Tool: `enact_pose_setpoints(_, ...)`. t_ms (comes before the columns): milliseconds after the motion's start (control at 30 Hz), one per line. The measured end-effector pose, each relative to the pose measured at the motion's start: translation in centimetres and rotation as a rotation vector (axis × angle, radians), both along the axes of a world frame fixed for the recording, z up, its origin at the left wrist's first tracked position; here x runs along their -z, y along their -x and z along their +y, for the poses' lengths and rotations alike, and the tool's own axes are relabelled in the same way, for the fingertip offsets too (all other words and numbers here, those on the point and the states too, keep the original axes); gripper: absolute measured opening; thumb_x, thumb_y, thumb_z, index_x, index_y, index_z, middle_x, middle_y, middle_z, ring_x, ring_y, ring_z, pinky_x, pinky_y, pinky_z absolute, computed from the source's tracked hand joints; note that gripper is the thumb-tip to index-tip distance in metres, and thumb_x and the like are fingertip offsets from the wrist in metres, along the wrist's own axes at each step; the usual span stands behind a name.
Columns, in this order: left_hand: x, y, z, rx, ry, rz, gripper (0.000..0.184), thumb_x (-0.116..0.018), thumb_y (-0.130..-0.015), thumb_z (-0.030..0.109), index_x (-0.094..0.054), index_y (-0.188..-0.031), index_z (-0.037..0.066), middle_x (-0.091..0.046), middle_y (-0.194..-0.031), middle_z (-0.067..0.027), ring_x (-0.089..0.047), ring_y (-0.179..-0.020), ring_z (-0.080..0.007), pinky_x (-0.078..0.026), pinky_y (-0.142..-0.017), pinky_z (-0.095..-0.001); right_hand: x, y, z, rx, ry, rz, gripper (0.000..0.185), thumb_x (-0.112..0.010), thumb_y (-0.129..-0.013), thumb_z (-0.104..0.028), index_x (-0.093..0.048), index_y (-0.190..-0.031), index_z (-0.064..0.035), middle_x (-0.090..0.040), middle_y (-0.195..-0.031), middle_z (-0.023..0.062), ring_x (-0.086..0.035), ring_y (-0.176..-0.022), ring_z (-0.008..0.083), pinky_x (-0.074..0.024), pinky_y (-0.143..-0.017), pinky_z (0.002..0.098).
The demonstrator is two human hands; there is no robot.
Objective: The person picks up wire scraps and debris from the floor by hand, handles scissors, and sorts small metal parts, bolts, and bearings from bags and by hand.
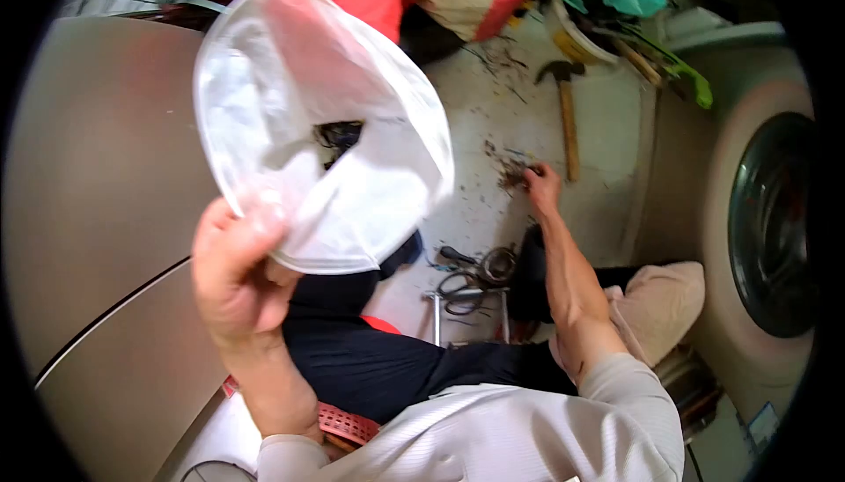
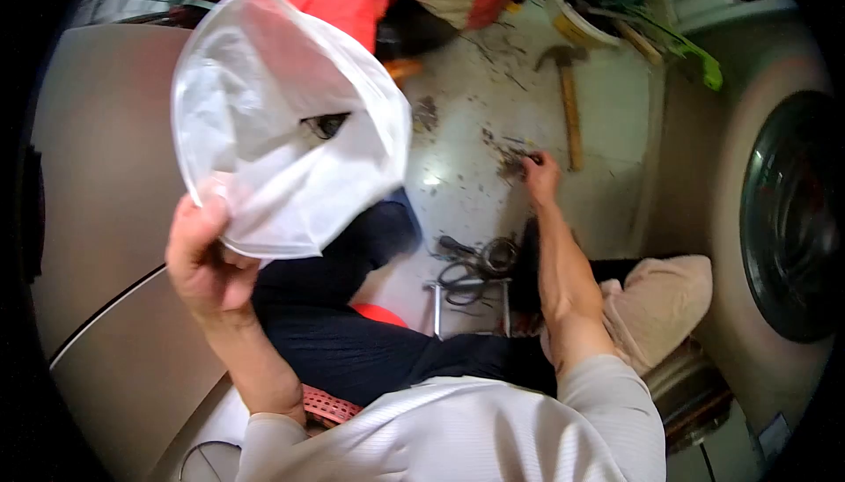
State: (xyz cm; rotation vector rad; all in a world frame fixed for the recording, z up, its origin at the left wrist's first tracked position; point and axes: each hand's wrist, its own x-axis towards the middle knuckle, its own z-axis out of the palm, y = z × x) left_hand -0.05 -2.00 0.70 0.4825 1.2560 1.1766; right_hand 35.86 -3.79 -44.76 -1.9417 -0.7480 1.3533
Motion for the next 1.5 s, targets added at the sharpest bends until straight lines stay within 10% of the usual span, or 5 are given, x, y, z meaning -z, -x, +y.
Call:
enact_pose_setpoints(467, 0.4, 2.4, -2.5, 0.117, -0.053, 0.119, 0.009, -0.063, -0.077, 0.008, -0.062, -0.081, 0.000, -0.054, -0.066, 0.0017, -0.041, -0.053, -0.0050, -0.029, -0.051, -0.0216, -0.5, 0.2, -0.9, 0.117, -0.024, 0.162, 0.019, -0.064, -0.088, -0.006, -0.063, -0.105, 0.0020, -0.062, -0.088, 0.0096, -0.060, -0.064, 0.0157, -0.0500, -0.053, 0.0300)
enact_pose_setpoints(533, 0.6, 1.8, -2.3, 0.028, -0.051, 0.161, 0.012, -0.062, -0.077, 0.007, -0.062, -0.086, -0.002, -0.053, -0.066, -0.0001, -0.042, -0.051, -0.0056, -0.032, -0.050, -0.0207, -1.9, -0.5, -0.8, -0.205, -0.065, 0.004, 0.033, -0.066, -0.086, -0.012, -0.061, -0.116, 0.0016, -0.066, -0.097, 0.0118, -0.062, -0.072, 0.0157, -0.0504, -0.060, 0.0318)
enact_pose_setpoints(600, 0.7, 2.3, -2.0, 0.074, -0.074, 0.107, 0.014, -0.062, -0.078, 0.006, -0.062, -0.088, -0.003, -0.053, -0.065, -0.0008, -0.042, -0.051, -0.0057, -0.033, -0.050, -0.0202, -0.5, -1.1, -1.0, -0.260, -0.173, -0.288, 0.039, -0.060, -0.090, -0.024, -0.061, -0.120, 0.0012, -0.065, -0.112, 0.0224, -0.062, -0.106, 0.0367, -0.0468, -0.091, 0.0419)
enact_pose_setpoints(1067, 0.9, 1.9, -1.6, 0.052, -0.069, 0.096, 0.029, -0.062, -0.083, 0.011, -0.058, -0.103, -0.009, -0.055, -0.068, -0.0045, -0.041, -0.048, -0.0055, -0.034, -0.047, -0.0186, -5.3, 2.6, 0.6, -0.549, 0.123, -0.797, 0.096, -0.073, -0.074, -0.057, -0.031, -0.143, -0.0061, -0.038, -0.131, 0.0307, -0.045, -0.118, 0.0483, -0.0457, -0.093, 0.0516)
enact_pose_setpoints(1500, 0.8, 0.8, -1.2, 0.043, -0.064, 0.135, 0.033, -0.062, -0.085, 0.012, -0.059, -0.109, -0.011, -0.059, -0.070, -0.0036, -0.042, -0.048, -0.0041, -0.033, -0.047, -0.0176, -1.5, 1.0, -1.7, -0.867, -0.252, -0.706, 0.047, -0.068, -0.081, -0.014, -0.053, -0.126, -0.0101, -0.051, -0.119, 0.0195, -0.056, -0.099, 0.0420, -0.0499, -0.083, 0.0483)
